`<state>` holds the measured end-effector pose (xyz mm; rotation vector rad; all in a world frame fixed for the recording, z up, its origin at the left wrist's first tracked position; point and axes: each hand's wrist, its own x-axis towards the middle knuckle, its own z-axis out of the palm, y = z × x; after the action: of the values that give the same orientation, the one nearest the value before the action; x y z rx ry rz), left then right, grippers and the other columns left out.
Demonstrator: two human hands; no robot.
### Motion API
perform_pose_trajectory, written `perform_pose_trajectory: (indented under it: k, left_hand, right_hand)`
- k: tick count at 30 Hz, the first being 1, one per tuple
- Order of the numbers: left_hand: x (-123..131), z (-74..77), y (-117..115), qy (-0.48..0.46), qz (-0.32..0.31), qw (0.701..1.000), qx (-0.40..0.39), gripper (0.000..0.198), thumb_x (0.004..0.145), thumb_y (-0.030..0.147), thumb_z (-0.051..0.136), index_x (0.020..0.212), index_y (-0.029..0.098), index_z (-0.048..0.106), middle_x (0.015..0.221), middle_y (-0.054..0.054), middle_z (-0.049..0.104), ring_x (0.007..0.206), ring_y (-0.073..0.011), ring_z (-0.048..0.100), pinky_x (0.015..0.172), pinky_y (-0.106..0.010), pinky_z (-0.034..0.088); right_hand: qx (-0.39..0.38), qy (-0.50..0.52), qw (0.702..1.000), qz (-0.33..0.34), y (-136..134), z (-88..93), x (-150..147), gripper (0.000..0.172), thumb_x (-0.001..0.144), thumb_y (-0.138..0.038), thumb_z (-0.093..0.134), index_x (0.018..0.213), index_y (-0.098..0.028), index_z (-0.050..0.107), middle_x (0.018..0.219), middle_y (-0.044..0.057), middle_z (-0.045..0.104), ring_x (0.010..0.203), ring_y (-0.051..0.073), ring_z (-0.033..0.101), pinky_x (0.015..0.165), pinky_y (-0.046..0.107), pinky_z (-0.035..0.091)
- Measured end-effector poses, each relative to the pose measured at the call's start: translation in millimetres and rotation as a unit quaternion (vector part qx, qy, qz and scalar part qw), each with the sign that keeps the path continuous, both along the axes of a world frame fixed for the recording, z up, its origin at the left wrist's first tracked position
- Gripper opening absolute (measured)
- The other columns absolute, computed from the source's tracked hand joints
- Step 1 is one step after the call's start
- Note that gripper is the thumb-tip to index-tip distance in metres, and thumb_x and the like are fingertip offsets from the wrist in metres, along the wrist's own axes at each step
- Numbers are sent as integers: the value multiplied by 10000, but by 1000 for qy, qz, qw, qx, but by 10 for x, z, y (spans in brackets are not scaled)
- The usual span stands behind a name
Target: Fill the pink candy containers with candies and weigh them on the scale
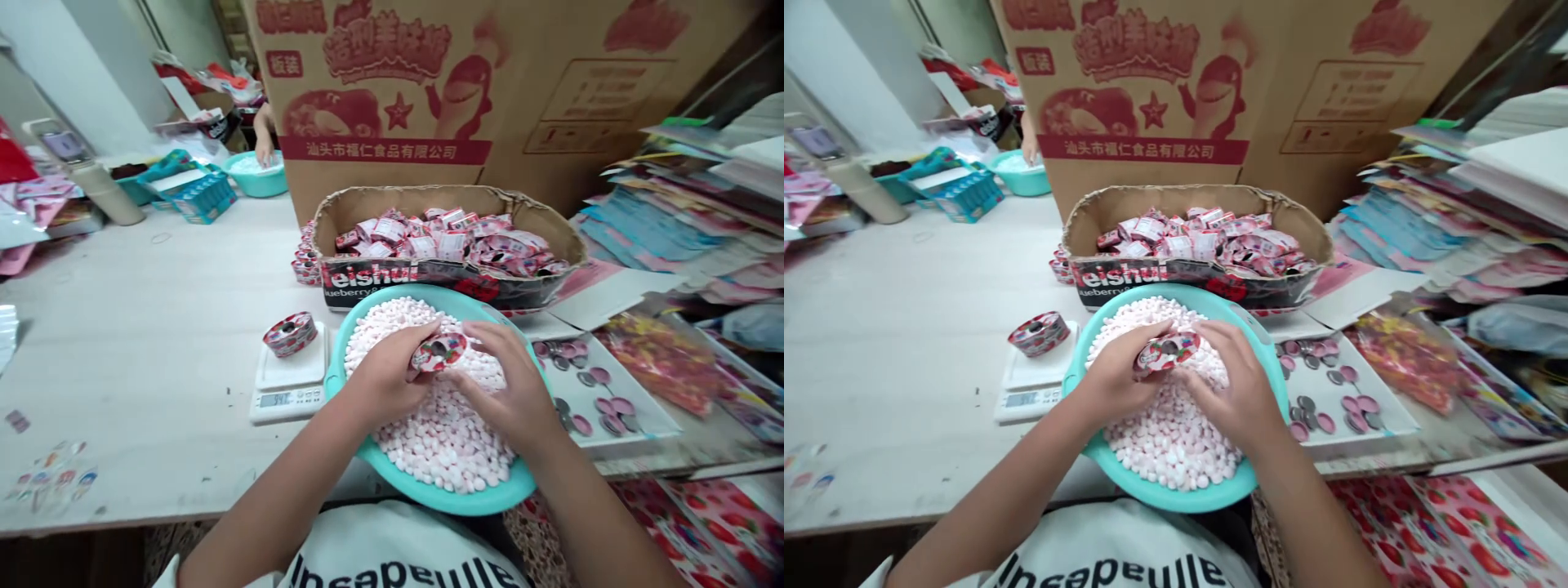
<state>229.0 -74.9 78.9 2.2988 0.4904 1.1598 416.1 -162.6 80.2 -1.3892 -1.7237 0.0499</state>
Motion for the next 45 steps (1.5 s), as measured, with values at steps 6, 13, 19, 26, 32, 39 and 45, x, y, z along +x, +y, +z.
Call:
perform_pose_trajectory:
  k: [6,13,19,26,32,39,45]
  left_hand:
    - [-655,385,-78,-49,213,973,-77,569,837,244,733,1371,234,536,1271,-88,681,1137,-226,687,951,-350,612]
    - [-2195,137,89,31,597,787,-151,700,730,336,823,1371,226,564,1185,-142,713,980,-315,735,900,-542,611]
    - [-2463,-361,201,107,588,771,-220,677,745,356,784,1354,171,553,1259,-175,677,1153,-347,682,1016,-562,547]
    - [-1882,-144,258,129,453,882,-20,719,797,356,746,1433,155,478,1465,-202,524,1403,-320,492,1185,-507,402]
    - [-1494,-166,456,114,442,873,-173,385,794,334,743,1149,191,700,1090,-90,759,995,-273,721,920,-415,585]
    - [-1257,226,284,118,363,912,147,338,869,189,676,1205,221,702,1151,-62,754,1054,-228,703,961,-375,568]
    - [-1108,348,284,127,295,915,245,432,861,105,653,1276,224,666,1200,-74,740,1071,-250,681,984,-425,563]
  right_hand:
    - [-69,34,996,-54,14,-87,11,402,957,-436,622,1327,-285,579,1312,92,584,1197,273,584,942,465,572]
    - [-129,78,988,-43,40,-125,19,357,930,-506,628,1214,-291,654,1312,80,601,1186,287,607,875,435,602]
    - [-160,89,982,-43,76,-168,44,335,914,-539,631,1134,-293,692,1245,71,636,1110,267,636,763,370,606]
    - [-146,94,984,-43,95,-128,24,286,928,-497,626,1096,-276,694,1205,67,643,1076,239,637,846,381,580]
    - [-137,95,985,-33,85,-78,5,246,935,-472,626,1037,-262,704,1153,73,655,1067,240,641,807,366,583]
    - [-151,113,982,3,69,-12,-14,207,949,-415,624,969,-229,712,1046,72,688,957,222,658,848,371,568]
    - [-155,126,980,17,67,15,-12,174,956,-370,618,949,-223,711,1029,65,698,961,212,656,833,345,555]
